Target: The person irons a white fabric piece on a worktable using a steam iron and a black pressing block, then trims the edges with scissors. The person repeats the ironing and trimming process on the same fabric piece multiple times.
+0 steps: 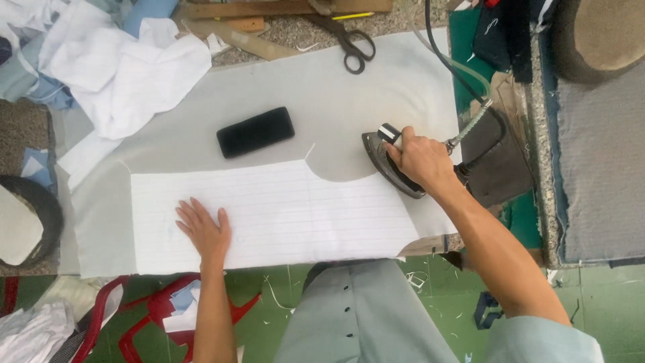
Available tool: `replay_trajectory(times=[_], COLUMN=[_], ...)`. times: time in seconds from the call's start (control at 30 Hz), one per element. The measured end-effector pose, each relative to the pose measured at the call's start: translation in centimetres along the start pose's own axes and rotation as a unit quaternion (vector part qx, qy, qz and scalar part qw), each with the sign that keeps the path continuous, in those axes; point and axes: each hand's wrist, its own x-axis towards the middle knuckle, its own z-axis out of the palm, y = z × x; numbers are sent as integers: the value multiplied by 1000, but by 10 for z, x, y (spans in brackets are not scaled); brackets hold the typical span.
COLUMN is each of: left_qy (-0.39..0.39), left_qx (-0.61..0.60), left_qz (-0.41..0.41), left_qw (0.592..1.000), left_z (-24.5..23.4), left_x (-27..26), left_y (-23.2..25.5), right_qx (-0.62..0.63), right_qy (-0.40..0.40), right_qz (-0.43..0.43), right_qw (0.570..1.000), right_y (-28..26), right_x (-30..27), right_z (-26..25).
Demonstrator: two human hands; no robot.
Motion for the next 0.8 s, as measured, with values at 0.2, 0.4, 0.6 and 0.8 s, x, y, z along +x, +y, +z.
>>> replay_trajectory(times=[0.2, 0.4, 0.6, 0.8], left_qy=[97, -50, -86, -6], left_qx=[-46, 95, 106, 5], left_qz=[182, 256, 285, 426], left_qw=[977, 961, 949, 905], left_z=[-27, -19, 8, 20], left_x=[61, 124, 149, 39], left_y=[120, 186, 170, 178], right_qx=[13, 149, -197, -230], right_qy=[11, 277, 319, 327], right_qz=[3, -21, -131, -123], right_qw=[1000, 949, 918, 908], right_y=[25, 49, 52, 43], right_x=[56, 52, -19, 5], right_z=[2, 29, 45, 23])
